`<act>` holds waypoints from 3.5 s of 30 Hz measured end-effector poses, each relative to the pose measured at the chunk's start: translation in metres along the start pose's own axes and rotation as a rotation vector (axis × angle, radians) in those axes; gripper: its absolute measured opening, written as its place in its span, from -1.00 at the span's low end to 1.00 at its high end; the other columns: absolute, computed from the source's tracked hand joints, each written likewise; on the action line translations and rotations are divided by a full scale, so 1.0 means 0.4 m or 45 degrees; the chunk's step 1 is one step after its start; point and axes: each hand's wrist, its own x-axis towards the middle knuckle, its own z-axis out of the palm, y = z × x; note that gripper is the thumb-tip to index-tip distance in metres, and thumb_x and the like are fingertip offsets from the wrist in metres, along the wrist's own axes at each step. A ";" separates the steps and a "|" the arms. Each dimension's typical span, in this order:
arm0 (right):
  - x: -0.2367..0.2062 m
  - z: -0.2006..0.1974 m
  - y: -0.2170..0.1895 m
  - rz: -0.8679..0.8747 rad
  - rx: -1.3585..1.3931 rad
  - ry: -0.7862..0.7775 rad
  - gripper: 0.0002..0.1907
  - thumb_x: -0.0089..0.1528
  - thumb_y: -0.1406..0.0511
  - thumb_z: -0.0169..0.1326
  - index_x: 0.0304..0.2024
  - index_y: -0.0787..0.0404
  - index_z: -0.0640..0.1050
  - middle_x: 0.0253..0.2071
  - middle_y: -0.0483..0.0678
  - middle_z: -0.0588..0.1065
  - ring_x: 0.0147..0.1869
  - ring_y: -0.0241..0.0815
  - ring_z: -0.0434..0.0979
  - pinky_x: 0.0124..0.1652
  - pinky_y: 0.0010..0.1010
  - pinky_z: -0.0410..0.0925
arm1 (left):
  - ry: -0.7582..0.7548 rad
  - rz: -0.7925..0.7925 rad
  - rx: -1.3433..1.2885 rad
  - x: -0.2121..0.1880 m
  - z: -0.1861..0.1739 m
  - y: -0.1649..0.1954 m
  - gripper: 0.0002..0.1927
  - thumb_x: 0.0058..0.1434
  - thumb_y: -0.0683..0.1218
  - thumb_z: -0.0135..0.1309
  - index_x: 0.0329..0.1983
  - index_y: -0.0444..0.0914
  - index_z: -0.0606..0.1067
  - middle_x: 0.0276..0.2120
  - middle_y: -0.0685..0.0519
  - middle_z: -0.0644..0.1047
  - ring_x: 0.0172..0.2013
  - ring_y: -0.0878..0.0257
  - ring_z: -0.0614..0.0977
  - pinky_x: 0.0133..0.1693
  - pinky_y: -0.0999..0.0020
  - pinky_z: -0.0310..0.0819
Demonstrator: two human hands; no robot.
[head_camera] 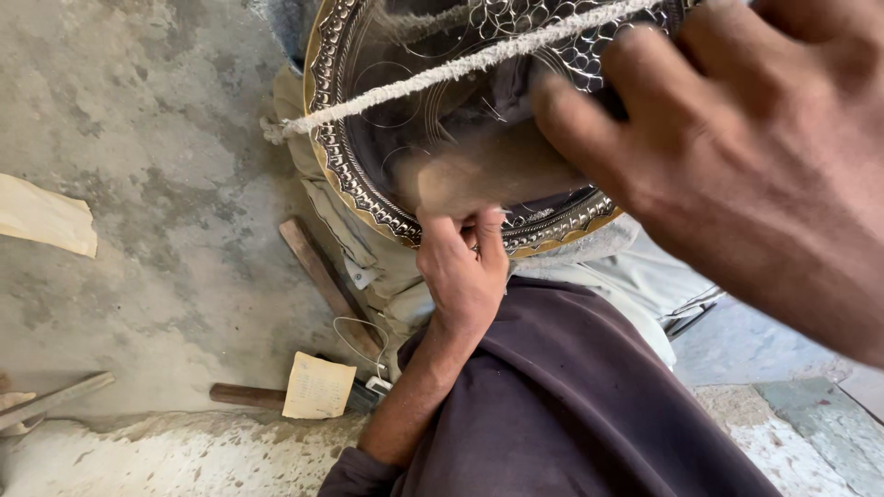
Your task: The person sits on the floor with a decorated brass tray on their lap and hammers a small punch held in the left hand using a wooden mallet in the right hand, working the punch across the tray's embossed pattern to shape the design. They reposition the punch repeatedly and briefly reposition the tray during the work.
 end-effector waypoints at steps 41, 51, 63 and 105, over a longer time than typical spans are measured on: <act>-0.529 0.181 -0.094 1.288 0.364 -0.042 -0.49 0.12 0.51 0.30 0.08 0.19 0.44 -0.14 0.11 0.61 -0.07 0.01 0.64 -0.05 -0.17 0.47 | -1.402 0.938 0.541 0.262 0.117 0.274 -0.59 0.22 -0.19 0.17 0.14 -0.08 0.48 -0.34 0.05 0.56 -0.33 0.09 0.70 -0.33 0.21 0.62; -0.446 0.150 0.022 1.275 1.079 0.142 -0.62 0.16 0.33 0.17 0.02 0.19 0.45 -0.26 -0.05 0.53 -0.27 -0.08 0.54 -0.19 -0.14 0.41 | -0.935 0.751 0.382 0.200 0.032 0.232 -0.65 0.34 -0.17 0.18 0.17 -0.14 0.44 -0.20 0.01 0.59 -0.25 0.16 0.72 -0.28 0.30 0.68; -0.300 -0.165 0.112 0.524 0.165 -0.014 -0.82 0.22 0.25 0.10 -0.13 0.12 0.51 -0.32 -0.13 0.51 -0.26 -0.14 0.56 -0.18 -0.27 0.34 | -0.155 0.358 0.054 0.008 0.042 0.256 -0.78 0.44 -0.07 0.16 -0.10 -0.30 0.42 -0.27 0.02 0.60 -0.31 0.22 0.69 -0.31 0.35 0.57; -0.627 0.250 -0.196 1.830 1.297 0.161 -0.51 0.19 0.37 0.23 0.15 0.25 0.39 -0.15 -0.01 0.56 -0.11 -0.11 0.58 -0.11 -0.24 0.46 | -1.606 0.893 0.486 0.266 0.171 0.311 -0.64 0.24 -0.24 0.09 0.09 -0.10 0.46 -0.32 0.01 0.56 -0.28 0.02 0.69 -0.32 0.15 0.58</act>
